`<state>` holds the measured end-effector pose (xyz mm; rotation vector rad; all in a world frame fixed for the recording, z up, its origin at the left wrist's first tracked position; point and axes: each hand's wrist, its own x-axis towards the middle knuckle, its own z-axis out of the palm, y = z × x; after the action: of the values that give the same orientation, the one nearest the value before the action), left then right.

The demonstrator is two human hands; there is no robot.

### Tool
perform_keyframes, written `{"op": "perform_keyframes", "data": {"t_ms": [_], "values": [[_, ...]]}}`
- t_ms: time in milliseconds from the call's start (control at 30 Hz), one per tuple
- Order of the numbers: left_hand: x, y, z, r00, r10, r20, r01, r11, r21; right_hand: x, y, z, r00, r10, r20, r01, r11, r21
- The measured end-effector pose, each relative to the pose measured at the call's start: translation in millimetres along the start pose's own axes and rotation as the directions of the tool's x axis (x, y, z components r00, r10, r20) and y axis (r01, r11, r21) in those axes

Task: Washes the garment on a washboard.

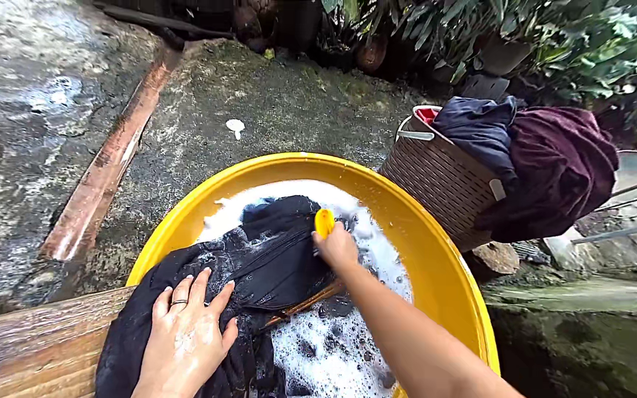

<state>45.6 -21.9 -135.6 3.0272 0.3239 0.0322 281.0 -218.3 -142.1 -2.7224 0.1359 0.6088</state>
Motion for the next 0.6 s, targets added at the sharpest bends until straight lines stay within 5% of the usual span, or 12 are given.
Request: {"op": "perform_keyframes", "data": {"t_ms": [67,167,233,333,433,500,567,600], "values": [[1,-1,2,1.000,-0.001,-0.011,0.001,1.000,0.006,-64,-16,17,0.961,-0.249,0.119,0.249,0.968,0.010],[-3,-4,3,1.000,0.020,-0.017,-0.020,1.000,0.008,-127,3,53,0.769,-0.620,0.156,0.632,0.775,-0.033],[-2,-6,2,0.999,0.026,-0.020,-0.026,1.000,0.004,-98,35,53,0.806,-0.589,0.058,0.592,0.802,-0.087],[-3,-5,1,1.000,0.015,0.007,-0.015,1.000,0.004,-14,98,21,0.965,-0.263,-0.019,0.254,0.947,-0.197],[0,-4,1,1.000,0.023,0.001,-0.023,0.999,0.027,21,98,2,0.998,-0.004,-0.063,-0.009,0.981,-0.194],[0,-1,3,1.000,0.018,0.001,-0.018,0.999,0.028,-15,61,7,0.998,-0.053,-0.044,0.052,0.998,-0.032],[2,-3,2,1.000,0.022,-0.010,-0.022,0.999,0.033,-79,19,32,0.934,-0.357,0.023,0.357,0.934,0.021],[0,-4,2,1.000,0.025,-0.007,-0.024,0.999,0.032,-108,8,50,0.837,-0.547,0.003,0.547,0.837,0.009]]}}
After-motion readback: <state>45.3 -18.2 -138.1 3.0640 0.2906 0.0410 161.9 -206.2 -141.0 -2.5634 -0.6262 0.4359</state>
